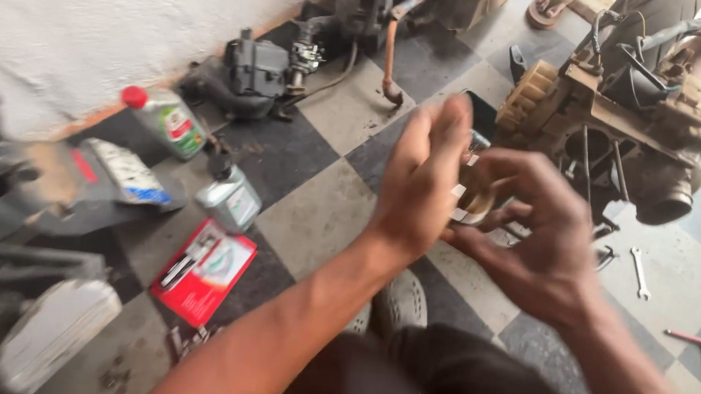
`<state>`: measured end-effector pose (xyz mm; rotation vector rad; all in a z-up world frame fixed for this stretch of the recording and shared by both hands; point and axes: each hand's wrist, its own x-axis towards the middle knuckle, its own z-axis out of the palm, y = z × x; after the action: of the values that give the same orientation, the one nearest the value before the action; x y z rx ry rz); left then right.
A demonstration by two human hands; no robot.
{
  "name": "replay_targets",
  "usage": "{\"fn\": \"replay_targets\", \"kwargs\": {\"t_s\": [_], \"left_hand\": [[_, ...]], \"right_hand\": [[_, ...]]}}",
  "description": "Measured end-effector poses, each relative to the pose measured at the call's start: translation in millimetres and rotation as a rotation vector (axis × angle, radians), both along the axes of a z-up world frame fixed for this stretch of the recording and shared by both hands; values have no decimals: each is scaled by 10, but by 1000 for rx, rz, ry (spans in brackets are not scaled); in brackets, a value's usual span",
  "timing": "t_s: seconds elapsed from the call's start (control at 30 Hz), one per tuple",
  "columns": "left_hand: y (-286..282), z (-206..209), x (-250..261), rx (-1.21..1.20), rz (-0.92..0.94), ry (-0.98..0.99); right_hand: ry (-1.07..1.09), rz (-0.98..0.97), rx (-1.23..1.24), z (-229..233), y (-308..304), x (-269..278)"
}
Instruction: Cleaning, inspecting, and lubricating a motorcycle engine piston during an engine repair.
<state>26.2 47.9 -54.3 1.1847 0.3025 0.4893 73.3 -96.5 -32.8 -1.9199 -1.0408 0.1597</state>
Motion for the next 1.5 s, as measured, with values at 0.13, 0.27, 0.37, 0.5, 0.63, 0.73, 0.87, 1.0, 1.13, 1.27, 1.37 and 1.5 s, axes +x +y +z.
{"fn": "replay_targets", "kwargs": {"t_s": [0.13,0.27,0.37,0.5,0.63,0.73,0.87,1.0,1.13,1.27,1.37,1.5], "left_hand": [[510,-1018,199,118,-207,23],[968,-2925,179,-9,1,269],[1162,-3683,-68,2,154,579],[1326,-3946,-504,-41,322,709],[1596,-3992,-937,122,551,824],[1958,-3670,-1120,1169,969,950],[2771,-3270,-1191,1516,949,1007],[3149,-3598,-1221,924,625,836],[2936,-3537,-721,1050,578,652],[2528,-3352,-250,1068,567,621],[2290,-3270,-30,1030,459,521],[2227,-3231,93,897,327,448]], "right_hand": [[132,49,56,-1055,322,415],[76,5,-1,-2739,322,421],[77,69,-232,-3625,181,324],[299,50,-476,-4171,109,204],[405,66,-456,-4397,176,210],[473,20,-813,-4102,435,284],[381,10,-909,-3716,624,510],[306,384,-420,-3141,1315,1003],[56,502,-285,-2740,2138,1304],[36,317,-501,-2536,2542,1295],[-206,319,-518,-2489,2675,1266],[5,221,-989,-2326,2729,1332]]}}
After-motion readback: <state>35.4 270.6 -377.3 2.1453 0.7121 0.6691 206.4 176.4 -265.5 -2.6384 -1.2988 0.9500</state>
